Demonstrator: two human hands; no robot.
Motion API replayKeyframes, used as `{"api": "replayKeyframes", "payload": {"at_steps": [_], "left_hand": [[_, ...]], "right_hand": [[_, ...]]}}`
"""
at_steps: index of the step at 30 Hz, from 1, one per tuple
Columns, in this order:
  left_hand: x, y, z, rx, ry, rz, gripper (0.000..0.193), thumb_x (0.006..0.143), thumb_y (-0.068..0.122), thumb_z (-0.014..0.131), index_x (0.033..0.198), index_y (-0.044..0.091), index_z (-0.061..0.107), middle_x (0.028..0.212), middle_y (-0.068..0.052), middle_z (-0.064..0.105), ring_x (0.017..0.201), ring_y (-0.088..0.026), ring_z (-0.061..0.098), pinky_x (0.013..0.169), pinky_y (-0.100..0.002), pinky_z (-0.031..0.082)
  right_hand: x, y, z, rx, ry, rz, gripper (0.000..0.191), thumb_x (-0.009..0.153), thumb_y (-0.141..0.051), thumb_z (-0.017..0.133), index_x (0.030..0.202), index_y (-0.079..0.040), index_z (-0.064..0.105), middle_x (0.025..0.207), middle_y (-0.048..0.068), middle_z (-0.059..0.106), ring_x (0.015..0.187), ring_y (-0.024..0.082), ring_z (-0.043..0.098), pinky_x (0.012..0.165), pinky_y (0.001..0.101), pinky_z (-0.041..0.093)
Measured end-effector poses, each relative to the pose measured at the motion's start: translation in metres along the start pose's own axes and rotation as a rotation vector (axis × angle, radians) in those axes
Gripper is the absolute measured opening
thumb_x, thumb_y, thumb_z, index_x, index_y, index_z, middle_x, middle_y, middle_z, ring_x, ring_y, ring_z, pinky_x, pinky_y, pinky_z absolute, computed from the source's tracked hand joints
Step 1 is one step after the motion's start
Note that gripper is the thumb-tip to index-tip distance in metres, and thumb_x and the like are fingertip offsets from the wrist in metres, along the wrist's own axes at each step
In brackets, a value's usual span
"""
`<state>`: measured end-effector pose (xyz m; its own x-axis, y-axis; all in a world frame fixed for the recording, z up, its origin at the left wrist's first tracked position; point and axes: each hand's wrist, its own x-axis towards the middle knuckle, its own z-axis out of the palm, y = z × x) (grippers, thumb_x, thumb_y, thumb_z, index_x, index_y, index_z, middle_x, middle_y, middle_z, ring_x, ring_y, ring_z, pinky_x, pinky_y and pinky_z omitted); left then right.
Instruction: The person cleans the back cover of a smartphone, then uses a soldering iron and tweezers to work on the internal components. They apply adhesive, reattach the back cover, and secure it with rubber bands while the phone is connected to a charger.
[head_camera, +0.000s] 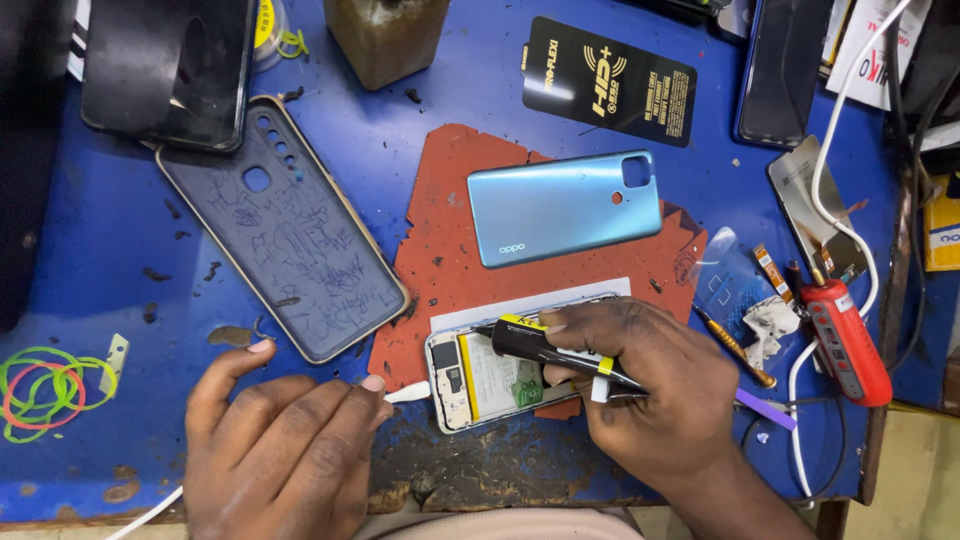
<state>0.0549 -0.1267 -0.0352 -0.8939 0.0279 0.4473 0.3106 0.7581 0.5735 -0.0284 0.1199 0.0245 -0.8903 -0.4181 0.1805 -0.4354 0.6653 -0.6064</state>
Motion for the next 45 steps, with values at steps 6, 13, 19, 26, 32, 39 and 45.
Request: {"api": "replayKeyframes", "payload": {"at_steps": [6,13,19,26,32,39,45], "left_hand": [[0.001,0.001,0.000,0.003,0.000,0.003,0.025,0.072,0.009,0.086,0.095,0.007,0.075,0.081,-0.004,0.071,0.076,-0.018,0.064,0.103,-0.051,0.046],[0.003,0.002,-0.001,-0.006,0.005,0.004,0.024,0.073,0.009,0.086,0.095,0.005,0.076,0.081,-0.005,0.071,0.077,-0.018,0.064,0.103,-0.051,0.046],[0.003,0.003,-0.002,-0.020,-0.002,-0.020,0.024,0.075,0.011,0.086,0.097,0.006,0.076,0.082,-0.004,0.071,0.078,-0.017,0.064,0.105,-0.051,0.046],[0.001,0.001,-0.002,-0.023,-0.013,-0.004,0.026,0.074,0.011,0.086,0.098,0.006,0.076,0.082,-0.004,0.071,0.078,-0.018,0.064,0.105,-0.052,0.045],[0.001,-0.001,-0.003,-0.022,-0.021,0.019,0.027,0.074,0.010,0.084,0.099,0.006,0.077,0.083,-0.004,0.071,0.078,-0.018,0.064,0.104,-0.052,0.045],[0.002,0.001,-0.004,-0.023,-0.034,0.006,0.027,0.075,0.011,0.084,0.100,0.005,0.077,0.082,-0.004,0.071,0.078,-0.018,0.064,0.104,-0.052,0.045],[0.004,0.001,-0.004,-0.044,-0.003,0.016,0.024,0.077,0.009,0.084,0.099,0.005,0.076,0.083,-0.005,0.071,0.079,-0.018,0.064,0.104,-0.051,0.046]], "right_hand": [[0.002,-0.002,0.002,0.014,-0.017,-0.018,0.030,0.068,0.015,0.071,0.092,-0.003,0.065,0.097,0.011,0.078,0.091,0.022,0.080,0.074,0.0304,0.063],[0.004,-0.007,0.005,-0.028,-0.033,-0.001,0.032,0.067,0.013,0.073,0.092,-0.005,0.068,0.096,0.008,0.078,0.085,0.020,0.080,0.069,0.0291,0.061],[0.006,-0.011,0.007,-0.022,-0.044,-0.028,0.026,0.073,0.001,0.084,0.093,-0.005,0.069,0.096,0.008,0.078,0.089,0.022,0.080,0.073,0.0314,0.062],[0.008,-0.014,0.009,0.008,-0.065,-0.028,0.024,0.072,0.002,0.081,0.091,-0.006,0.069,0.096,0.008,0.078,0.091,0.022,0.080,0.075,0.0317,0.063],[0.008,-0.015,0.010,0.016,-0.071,-0.044,0.025,0.071,0.005,0.079,0.092,-0.005,0.069,0.098,0.009,0.078,0.094,0.022,0.080,0.078,0.0322,0.063],[0.007,-0.014,0.010,0.034,-0.075,-0.059,0.026,0.071,0.003,0.080,0.093,-0.004,0.068,0.100,0.010,0.078,0.095,0.024,0.080,0.079,0.0332,0.063],[0.004,-0.015,0.010,0.046,-0.070,-0.043,0.026,0.071,0.002,0.082,0.093,-0.004,0.069,0.100,0.010,0.079,0.096,0.024,0.081,0.079,0.0327,0.064]]}}
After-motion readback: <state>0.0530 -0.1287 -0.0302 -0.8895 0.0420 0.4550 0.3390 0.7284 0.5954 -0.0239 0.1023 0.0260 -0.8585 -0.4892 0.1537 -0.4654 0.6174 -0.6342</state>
